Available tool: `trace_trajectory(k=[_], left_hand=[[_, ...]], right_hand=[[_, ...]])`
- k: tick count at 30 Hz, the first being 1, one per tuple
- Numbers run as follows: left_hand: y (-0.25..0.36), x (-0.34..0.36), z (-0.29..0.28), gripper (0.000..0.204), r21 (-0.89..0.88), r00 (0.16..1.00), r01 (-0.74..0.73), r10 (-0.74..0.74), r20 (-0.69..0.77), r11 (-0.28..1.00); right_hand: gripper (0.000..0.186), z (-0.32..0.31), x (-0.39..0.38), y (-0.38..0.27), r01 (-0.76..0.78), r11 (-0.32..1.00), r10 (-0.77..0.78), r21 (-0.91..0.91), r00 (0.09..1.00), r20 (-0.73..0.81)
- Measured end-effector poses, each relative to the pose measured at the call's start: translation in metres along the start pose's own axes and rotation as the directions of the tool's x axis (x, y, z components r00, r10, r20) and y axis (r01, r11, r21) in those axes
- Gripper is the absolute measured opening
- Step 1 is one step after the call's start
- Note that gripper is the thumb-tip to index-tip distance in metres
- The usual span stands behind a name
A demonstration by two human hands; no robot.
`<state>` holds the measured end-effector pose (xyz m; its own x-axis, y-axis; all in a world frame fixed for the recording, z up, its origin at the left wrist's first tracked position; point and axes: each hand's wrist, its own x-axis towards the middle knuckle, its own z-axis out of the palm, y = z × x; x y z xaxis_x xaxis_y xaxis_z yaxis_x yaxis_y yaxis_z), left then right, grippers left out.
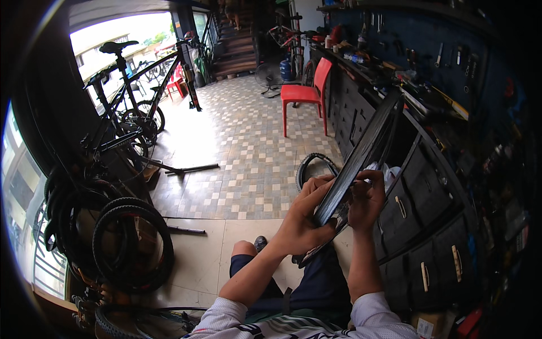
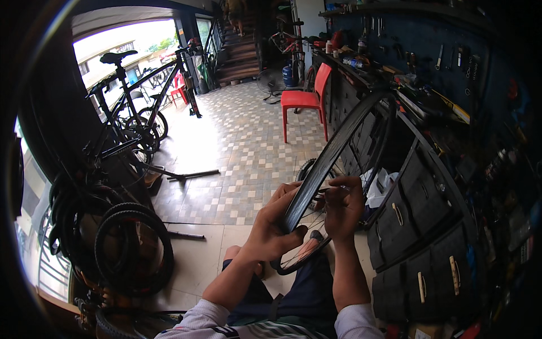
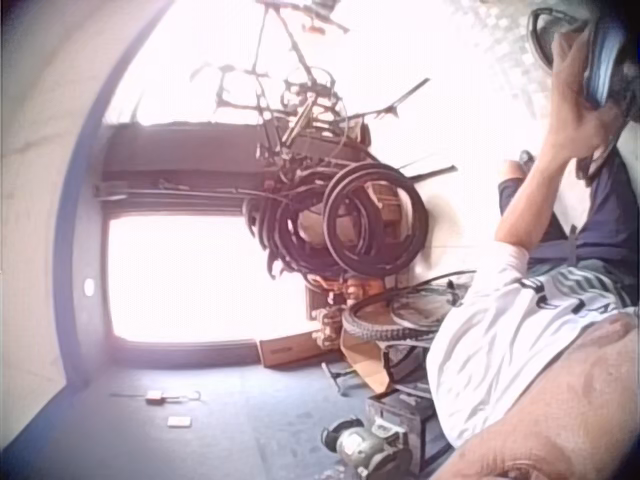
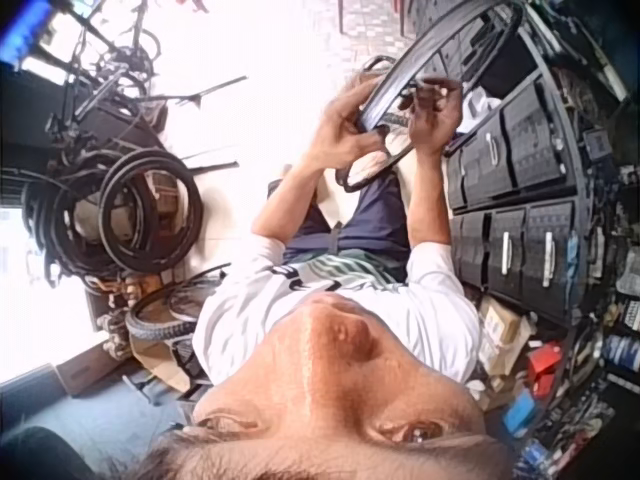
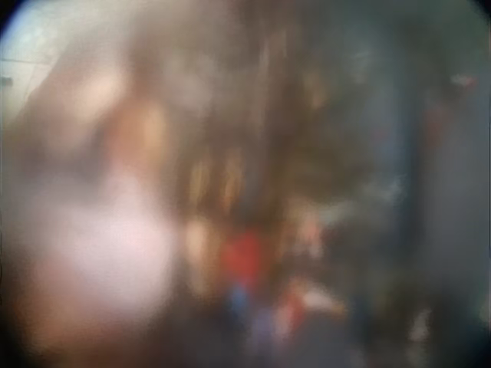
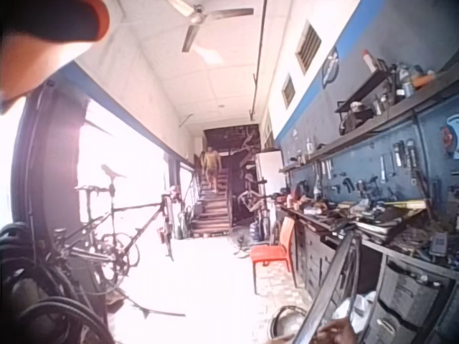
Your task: The person sits on the floor and repeatedly wipes the rim of a bicycle wheel with a white cloth. The person rotates the wheel to access different sections of the rim and continues wiping throughout the clip.
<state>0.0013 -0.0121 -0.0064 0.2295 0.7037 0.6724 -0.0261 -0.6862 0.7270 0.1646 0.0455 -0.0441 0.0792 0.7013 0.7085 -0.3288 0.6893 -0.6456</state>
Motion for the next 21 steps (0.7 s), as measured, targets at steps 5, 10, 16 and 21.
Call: trace_trajectory(k=[5, 10, 16, 21], left_hand=[[0.002, 0.0, -0.001, 0.073, 0.0, 1.0, -0.015, 0.015, 0.024, 1.0], [0.002, -0.001, 0.002, 0.074, 0.043, 0.999, -0.009, 0.011, -0.04, 0.999], [0.009, 0.0, -0.001, 0.064, 0.19, 0.998, -0.007, 0.02, -0.065, 0.982], [0.007, 0.001, -0.002, 0.066, 0.199, 0.998, -0.035, 0.043, -0.037, 0.979]], right_hand=[[0.025, 0.003, 0.002, -0.002, -0.084, 0.996, 0.079, -0.039, 0.99, -0.119], [0.03, -0.012, -0.001, 0.008, -0.02, 0.999, 0.023, -0.047, 0.998, 0.06], [0.065, 0.0, -0.012, 0.009, 0.128, 0.983, -0.126, -0.131, 0.992, 0.025], [0.047, -0.001, -0.012, 0.004, 0.209, 0.952, -0.205, -0.224, 0.978, 0.043]])
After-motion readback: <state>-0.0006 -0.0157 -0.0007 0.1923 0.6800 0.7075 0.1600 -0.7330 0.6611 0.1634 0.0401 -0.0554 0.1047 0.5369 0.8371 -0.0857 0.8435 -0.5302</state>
